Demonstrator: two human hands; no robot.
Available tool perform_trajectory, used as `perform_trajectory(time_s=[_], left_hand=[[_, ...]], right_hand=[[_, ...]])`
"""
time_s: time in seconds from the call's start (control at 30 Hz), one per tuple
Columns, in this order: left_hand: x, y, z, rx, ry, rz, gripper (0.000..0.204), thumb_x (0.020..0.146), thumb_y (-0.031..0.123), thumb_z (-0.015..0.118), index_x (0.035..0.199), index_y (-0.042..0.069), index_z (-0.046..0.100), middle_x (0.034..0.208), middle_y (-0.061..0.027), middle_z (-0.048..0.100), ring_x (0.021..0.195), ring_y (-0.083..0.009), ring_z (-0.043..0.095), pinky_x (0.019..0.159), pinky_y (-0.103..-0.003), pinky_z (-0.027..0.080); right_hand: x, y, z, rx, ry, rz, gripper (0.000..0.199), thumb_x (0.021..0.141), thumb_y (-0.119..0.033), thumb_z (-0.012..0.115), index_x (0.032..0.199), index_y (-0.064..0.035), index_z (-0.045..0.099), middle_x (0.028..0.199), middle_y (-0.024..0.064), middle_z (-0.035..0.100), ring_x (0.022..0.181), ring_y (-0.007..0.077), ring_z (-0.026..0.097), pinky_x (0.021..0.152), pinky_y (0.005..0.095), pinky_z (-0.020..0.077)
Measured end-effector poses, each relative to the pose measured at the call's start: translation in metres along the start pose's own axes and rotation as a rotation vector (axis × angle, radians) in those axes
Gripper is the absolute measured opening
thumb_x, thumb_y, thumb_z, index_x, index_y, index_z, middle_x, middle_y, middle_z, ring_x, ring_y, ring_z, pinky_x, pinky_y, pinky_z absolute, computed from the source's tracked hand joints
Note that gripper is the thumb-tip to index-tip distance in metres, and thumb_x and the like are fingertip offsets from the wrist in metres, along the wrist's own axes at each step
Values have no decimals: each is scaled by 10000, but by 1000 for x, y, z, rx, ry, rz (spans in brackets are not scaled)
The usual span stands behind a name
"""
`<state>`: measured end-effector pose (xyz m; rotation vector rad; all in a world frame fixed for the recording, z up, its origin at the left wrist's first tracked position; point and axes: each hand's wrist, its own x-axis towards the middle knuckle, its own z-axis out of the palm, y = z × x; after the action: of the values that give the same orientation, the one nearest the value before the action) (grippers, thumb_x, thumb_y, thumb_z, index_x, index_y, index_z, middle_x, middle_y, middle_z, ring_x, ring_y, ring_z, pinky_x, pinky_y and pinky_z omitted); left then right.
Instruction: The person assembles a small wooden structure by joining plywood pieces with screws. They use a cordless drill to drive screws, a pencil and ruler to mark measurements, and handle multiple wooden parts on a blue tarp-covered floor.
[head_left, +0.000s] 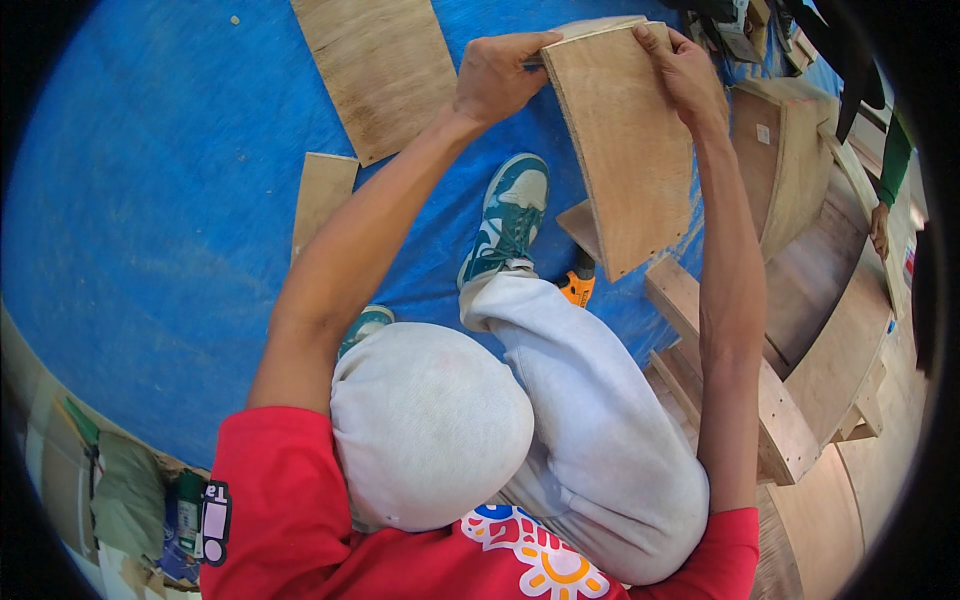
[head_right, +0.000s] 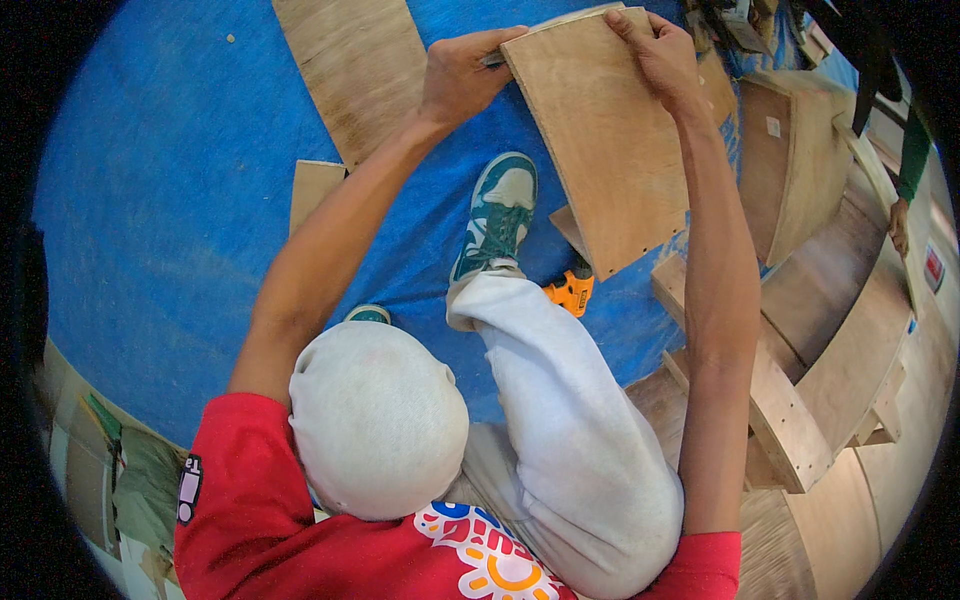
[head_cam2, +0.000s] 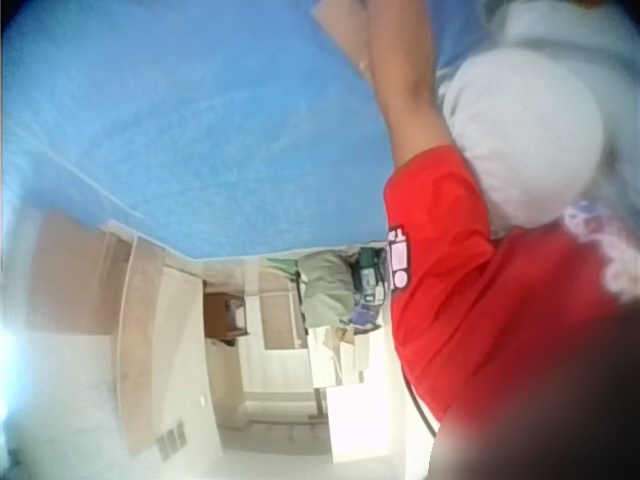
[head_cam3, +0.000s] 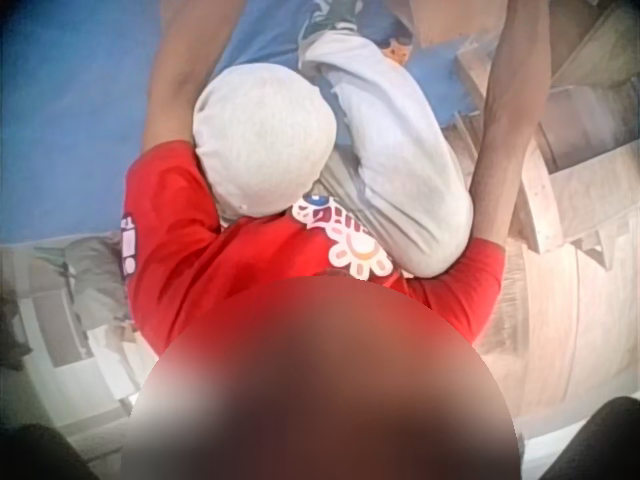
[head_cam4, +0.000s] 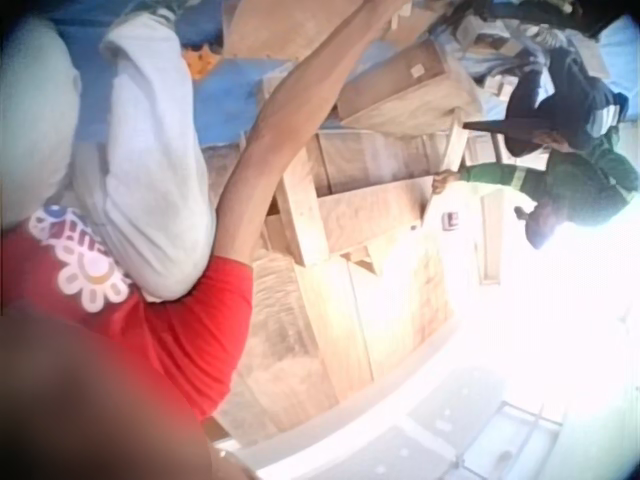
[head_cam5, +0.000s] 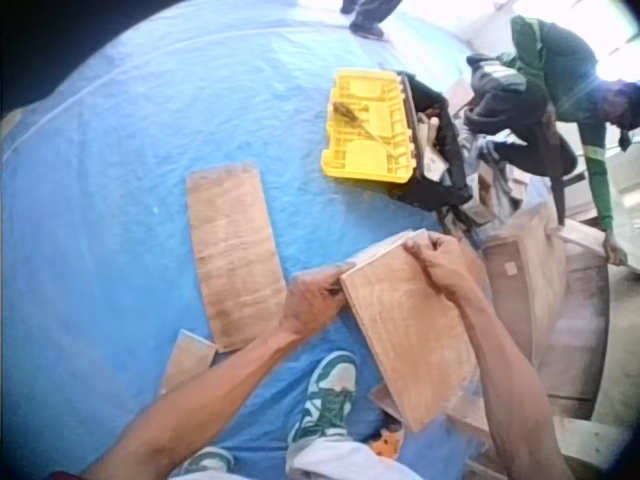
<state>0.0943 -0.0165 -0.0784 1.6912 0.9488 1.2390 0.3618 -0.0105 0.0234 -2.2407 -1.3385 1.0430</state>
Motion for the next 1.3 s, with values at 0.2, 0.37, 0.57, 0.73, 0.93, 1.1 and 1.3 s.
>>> perform_trajectory(time_s=[0.2,0.37,0.57,0.73,0.93,1.1,1.3], left_hand=[[5,2,-8,-25,-128,-122,352,835,123,846,1183,108,795,1047,-145,789,906,-222,790,764,-308,607],[6,2,-5,-68,-55,-74,363,813,120,823,1175,140,797,998,-153,773,830,-290,773,718,-336,611],[3,2,-2,-40,-10,-55,368,798,86,819,1163,116,795,1005,-154,770,831,-296,772,710,-341,611],[2,4,2,-44,34,-28,369,786,74,815,1152,107,791,1003,-159,765,820,-311,764,699,-348,607],[5,4,-3,-90,-48,-76,358,794,64,802,1150,98,789,1036,-167,759,875,-320,764,727,-354,606],[7,2,-5,-128,-50,-58,353,797,63,799,1149,89,788,1049,-168,759,898,-326,764,751,-360,609],[5,6,-8,-115,-149,-165,394,831,31,799,1222,57,757,1175,-179,756,1051,-271,766,864,-340,610]], right_hand=[[0,-2,2,60,-1,-31,567,920,-548,785,1235,-78,749,1013,-11,731,864,57,618,759,213,493],[-1,-6,3,122,-26,-26,562,903,-531,809,1200,-58,753,997,-3,726,843,65,622,747,230,503],[-1,-9,3,87,-10,57,509,880,-480,849,1138,-49,771,958,9,733,806,80,647,702,249,526],[-2,-5,6,205,-38,-4,553,875,-435,866,1242,-39,746,1035,29,742,865,86,662,752,254,540],[1,1,9,270,-46,10,590,881,-417,864,1305,-31,724,1073,40,740,890,89,652,770,258,543],[1,2,7,230,-37,10,588,907,-415,839,1335,-34,709,1111,41,736,930,87,647,814,246,525],[0,-2,8,246,-49,19,600,915,-407,832,1362,-33,688,1158,30,725,987,76,643,873,227,516]])
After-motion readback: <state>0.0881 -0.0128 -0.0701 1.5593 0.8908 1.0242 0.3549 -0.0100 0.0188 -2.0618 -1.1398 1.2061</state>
